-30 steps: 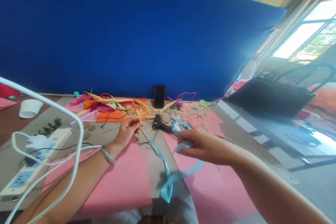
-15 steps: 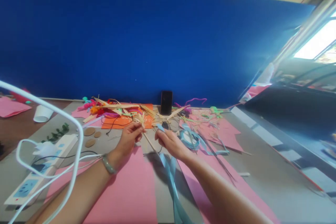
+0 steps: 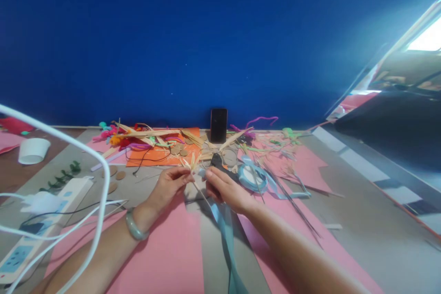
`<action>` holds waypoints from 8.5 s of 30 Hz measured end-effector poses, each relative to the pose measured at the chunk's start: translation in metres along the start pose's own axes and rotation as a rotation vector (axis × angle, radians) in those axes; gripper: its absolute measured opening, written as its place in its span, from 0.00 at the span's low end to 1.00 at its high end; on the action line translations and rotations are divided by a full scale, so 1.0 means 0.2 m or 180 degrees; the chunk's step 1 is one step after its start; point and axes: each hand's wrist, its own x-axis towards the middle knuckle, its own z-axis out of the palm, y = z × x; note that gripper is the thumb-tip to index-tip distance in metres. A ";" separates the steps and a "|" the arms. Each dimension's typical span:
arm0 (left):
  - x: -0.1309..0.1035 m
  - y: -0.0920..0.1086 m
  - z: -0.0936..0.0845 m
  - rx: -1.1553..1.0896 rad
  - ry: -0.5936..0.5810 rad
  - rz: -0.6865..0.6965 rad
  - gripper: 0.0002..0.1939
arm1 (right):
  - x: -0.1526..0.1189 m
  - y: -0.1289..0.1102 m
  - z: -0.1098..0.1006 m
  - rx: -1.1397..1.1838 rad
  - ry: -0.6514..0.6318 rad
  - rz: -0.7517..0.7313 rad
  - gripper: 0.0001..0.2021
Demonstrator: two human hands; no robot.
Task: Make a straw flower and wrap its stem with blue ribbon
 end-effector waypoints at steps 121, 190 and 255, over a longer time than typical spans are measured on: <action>0.06 -0.05 -0.06 -0.0187 0.0627 0.0111 0.12 | -0.28 -0.39 -0.18 -0.0530 0.2589 -0.2557 0.13; 0.05 -0.07 -0.01 -0.0540 0.0498 -0.0208 0.13 | -0.08 -0.10 -0.04 -0.2731 0.0622 -0.0833 0.16; 0.00 0.01 0.04 -0.0015 0.0537 0.0412 0.08 | -0.09 0.01 -0.02 -0.4111 0.0729 -0.1635 0.03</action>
